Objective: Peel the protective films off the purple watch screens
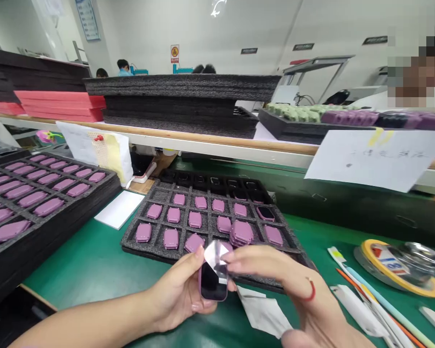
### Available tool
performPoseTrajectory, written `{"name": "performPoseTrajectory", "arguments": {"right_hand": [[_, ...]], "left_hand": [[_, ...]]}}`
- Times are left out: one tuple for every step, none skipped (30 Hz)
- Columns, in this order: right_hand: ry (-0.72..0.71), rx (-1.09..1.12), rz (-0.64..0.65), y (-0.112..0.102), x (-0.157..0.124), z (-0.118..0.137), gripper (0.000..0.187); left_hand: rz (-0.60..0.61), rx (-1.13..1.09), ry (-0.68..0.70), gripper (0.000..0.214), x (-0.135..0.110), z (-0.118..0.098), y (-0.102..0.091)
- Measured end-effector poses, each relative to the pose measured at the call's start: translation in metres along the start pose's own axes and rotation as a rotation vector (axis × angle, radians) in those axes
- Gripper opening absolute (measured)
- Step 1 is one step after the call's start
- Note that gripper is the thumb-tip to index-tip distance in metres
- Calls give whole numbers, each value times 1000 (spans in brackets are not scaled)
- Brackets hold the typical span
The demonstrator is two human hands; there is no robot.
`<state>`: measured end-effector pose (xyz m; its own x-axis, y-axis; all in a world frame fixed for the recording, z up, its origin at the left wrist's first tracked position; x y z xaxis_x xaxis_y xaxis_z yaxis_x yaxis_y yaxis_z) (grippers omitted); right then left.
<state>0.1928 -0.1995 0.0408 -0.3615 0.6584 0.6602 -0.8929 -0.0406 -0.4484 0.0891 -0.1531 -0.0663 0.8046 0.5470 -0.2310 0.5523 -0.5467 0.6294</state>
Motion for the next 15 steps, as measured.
{"name": "performPoseTrajectory", "arguments": {"right_hand": [[-44, -82, 31, 1, -3, 2, 48], [-61, -165, 21, -1, -4, 2, 44], [-48, -240, -20, -5, -5, 0, 37], [-15, -302, -82, -11, -4, -3, 32], [23, -340, -151, -17, -3, -5, 30], [59, -356, -214, -23, -2, -7, 30], [86, -360, -267, -26, -1, -8, 32], [94, -357, -304, -29, 0, -8, 33], [86, -350, -322, -29, 1, -6, 33], [73, -346, -323, -28, 0, -4, 31], [54, -350, -309, -26, -1, -2, 27], [39, -355, -281, -22, -4, 1, 24], [27, -353, -251, -18, -7, 4, 21], [22, -341, -226, -14, -11, 7, 20], [29, -324, -207, -9, -15, 11, 23]], "left_hand": [[1, -4, 4, 49, 0, 0, 0], [1, -4, 9, 48, 0, -1, 1], [7, 3, 12, 49, 0, -2, 2], [11, 6, 14, 51, -1, -3, 2], [22, 11, 13, 53, -1, -3, 4], [34, 14, 10, 55, -1, -4, 5], [43, 14, 8, 55, -1, -4, 6], [53, 15, 6, 55, -1, -4, 7], [57, 15, 5, 56, -1, -5, 7], [58, 17, 5, 56, -1, -5, 7], [57, 19, 3, 56, -1, -5, 7], [57, 20, 0, 57, -1, -4, 7], [58, 19, -1, 56, -2, -4, 7], [60, 17, -2, 56, -2, -4, 7], [64, 13, -1, 55, -2, -3, 8]]}}
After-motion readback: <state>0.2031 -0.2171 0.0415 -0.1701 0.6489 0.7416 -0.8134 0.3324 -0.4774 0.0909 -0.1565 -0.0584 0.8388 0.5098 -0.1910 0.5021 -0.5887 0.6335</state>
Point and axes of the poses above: each hand's wrist, its own x-axis towards the middle knuckle, its own y-axis out of the palm, z = x × y, the point moved 9 cm from there along x, towards the middle knuckle, and after that the axes turned 12 degrees about x, right-handed, at the moved point
